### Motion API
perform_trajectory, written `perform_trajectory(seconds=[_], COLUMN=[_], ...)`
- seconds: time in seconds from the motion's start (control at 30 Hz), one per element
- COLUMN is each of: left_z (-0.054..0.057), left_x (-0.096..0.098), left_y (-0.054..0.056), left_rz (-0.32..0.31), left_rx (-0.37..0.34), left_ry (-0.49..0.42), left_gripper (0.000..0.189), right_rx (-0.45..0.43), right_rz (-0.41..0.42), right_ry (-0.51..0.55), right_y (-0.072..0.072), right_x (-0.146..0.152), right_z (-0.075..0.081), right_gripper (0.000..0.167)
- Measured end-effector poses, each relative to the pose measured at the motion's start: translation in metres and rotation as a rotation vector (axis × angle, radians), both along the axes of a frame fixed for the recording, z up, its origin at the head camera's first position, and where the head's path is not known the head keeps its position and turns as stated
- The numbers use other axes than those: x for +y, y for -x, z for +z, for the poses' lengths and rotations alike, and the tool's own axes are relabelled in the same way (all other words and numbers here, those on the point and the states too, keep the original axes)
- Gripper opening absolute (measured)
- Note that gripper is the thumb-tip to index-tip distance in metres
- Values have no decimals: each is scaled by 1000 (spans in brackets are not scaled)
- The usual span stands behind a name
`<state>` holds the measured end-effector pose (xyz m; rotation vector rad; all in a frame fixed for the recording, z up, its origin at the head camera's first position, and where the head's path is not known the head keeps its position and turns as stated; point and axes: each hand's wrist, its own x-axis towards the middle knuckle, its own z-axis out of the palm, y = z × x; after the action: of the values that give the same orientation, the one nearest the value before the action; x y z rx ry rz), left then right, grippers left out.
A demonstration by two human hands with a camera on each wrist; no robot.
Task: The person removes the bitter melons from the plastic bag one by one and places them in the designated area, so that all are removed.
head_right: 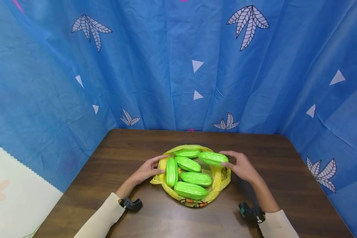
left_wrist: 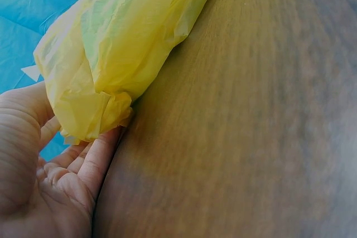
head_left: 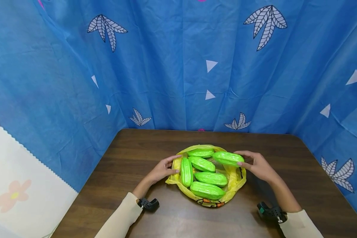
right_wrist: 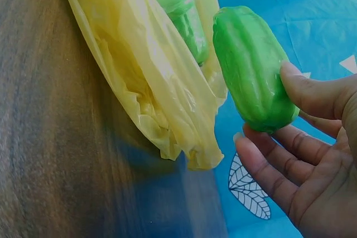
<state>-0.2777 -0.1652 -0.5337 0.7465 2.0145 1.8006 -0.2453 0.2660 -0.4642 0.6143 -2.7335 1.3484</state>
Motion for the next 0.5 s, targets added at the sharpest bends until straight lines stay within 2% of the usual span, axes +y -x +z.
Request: perform_trajectory(seconds=[0.23,0.5], left_z=[1,0], left_x=[-1,-1], left_y=[0,0], left_rz=[1,-6], left_rx=[13,2], left_ry=[8,1], left_gripper=[67,67], right_rx=[-9,1], right_rz=[1,-33], right_ry=[17,35], right_y=[-1,0], right_x=[3,7], right_z=[4,4], right_gripper=[43,44])
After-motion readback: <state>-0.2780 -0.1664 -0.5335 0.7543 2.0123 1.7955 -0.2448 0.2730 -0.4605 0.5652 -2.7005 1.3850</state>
